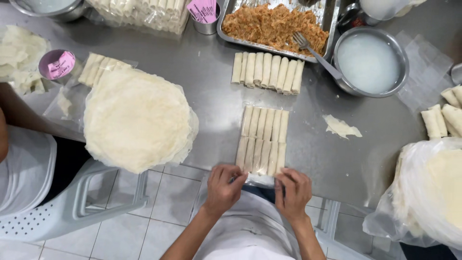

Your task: The person places spring rolls into clear plastic bags by hand at a workstation.

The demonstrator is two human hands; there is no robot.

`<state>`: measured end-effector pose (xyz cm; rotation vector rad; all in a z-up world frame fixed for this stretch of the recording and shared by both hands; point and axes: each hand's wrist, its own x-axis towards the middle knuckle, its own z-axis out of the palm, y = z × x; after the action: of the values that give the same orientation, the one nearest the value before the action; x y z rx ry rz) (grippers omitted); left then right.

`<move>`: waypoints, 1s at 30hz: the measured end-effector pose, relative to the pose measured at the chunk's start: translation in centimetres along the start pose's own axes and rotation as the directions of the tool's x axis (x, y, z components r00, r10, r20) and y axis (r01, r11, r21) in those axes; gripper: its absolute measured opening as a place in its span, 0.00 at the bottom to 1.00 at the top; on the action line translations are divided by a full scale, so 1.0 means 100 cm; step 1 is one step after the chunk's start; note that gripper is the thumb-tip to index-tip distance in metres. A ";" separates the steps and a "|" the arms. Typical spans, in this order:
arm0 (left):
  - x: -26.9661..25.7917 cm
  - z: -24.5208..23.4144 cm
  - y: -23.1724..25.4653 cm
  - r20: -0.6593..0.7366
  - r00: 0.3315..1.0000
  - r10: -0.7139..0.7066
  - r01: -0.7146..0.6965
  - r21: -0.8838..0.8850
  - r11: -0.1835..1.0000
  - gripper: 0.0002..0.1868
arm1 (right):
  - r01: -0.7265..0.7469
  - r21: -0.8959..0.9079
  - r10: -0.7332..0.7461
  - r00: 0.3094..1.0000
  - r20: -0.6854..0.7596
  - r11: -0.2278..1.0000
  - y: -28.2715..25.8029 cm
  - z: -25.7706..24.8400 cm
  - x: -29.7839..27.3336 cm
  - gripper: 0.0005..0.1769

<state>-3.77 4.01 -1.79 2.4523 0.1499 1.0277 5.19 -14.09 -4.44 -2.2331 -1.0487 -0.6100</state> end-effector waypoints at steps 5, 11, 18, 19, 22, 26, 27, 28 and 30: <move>-0.017 0.000 -0.001 -0.061 0.998 0.005 -0.018 -0.221 0.975 0.06 | 0.225 -0.026 -0.220 0.966 0.136 0.974 -0.005 0.004 0.002 0.29; -0.039 -0.014 -0.018 -0.052 0.997 -0.059 0.035 -0.377 0.926 0.10 | 0.420 0.172 -0.425 0.905 -0.007 0.891 -0.030 -0.003 0.058 0.11; -0.014 -0.056 -0.047 -0.186 0.903 -0.387 0.299 -0.375 0.878 0.11 | 0.417 0.097 -0.422 0.906 0.039 0.904 -0.040 -0.054 0.216 0.09; -0.006 -0.058 -0.050 -0.183 0.924 -0.337 0.247 -0.387 0.888 0.08 | 0.387 0.228 -0.432 0.881 0.192 0.893 -0.043 -0.046 0.248 0.09; 0.002 -0.044 -0.059 -0.197 0.913 -0.356 0.245 -0.434 0.867 0.08 | 0.283 0.509 -0.485 0.813 0.321 0.813 -0.081 -0.019 0.335 0.07; -0.018 0.003 -0.078 -0.272 0.899 -0.343 0.314 -0.143 0.938 0.12 | 0.409 0.483 -0.533 0.832 0.150 0.774 -0.135 0.046 0.427 0.04; -0.008 0.002 -0.075 -0.279 0.898 -0.339 0.313 -0.136 0.940 0.12 | 0.415 0.487 -0.539 0.830 0.143 0.769 -0.145 0.072 0.449 0.04; 0.000 0.000 -0.074 -0.373 0.868 -0.327 0.331 -0.055 0.942 0.12 | 0.435 0.498 -0.526 0.849 0.052 0.750 -0.155 0.098 0.469 0.01; 0.010 -0.003 -0.075 -0.466 0.835 -0.292 0.346 0.033 0.938 0.16 | 0.460 0.508 -0.508 0.860 -0.051 0.728 -0.171 0.157 0.496 0.02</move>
<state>-2.65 11.01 -4.46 2.1312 0.7689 1.4475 22.92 31.43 20.28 -1.5323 -1.6526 -0.3741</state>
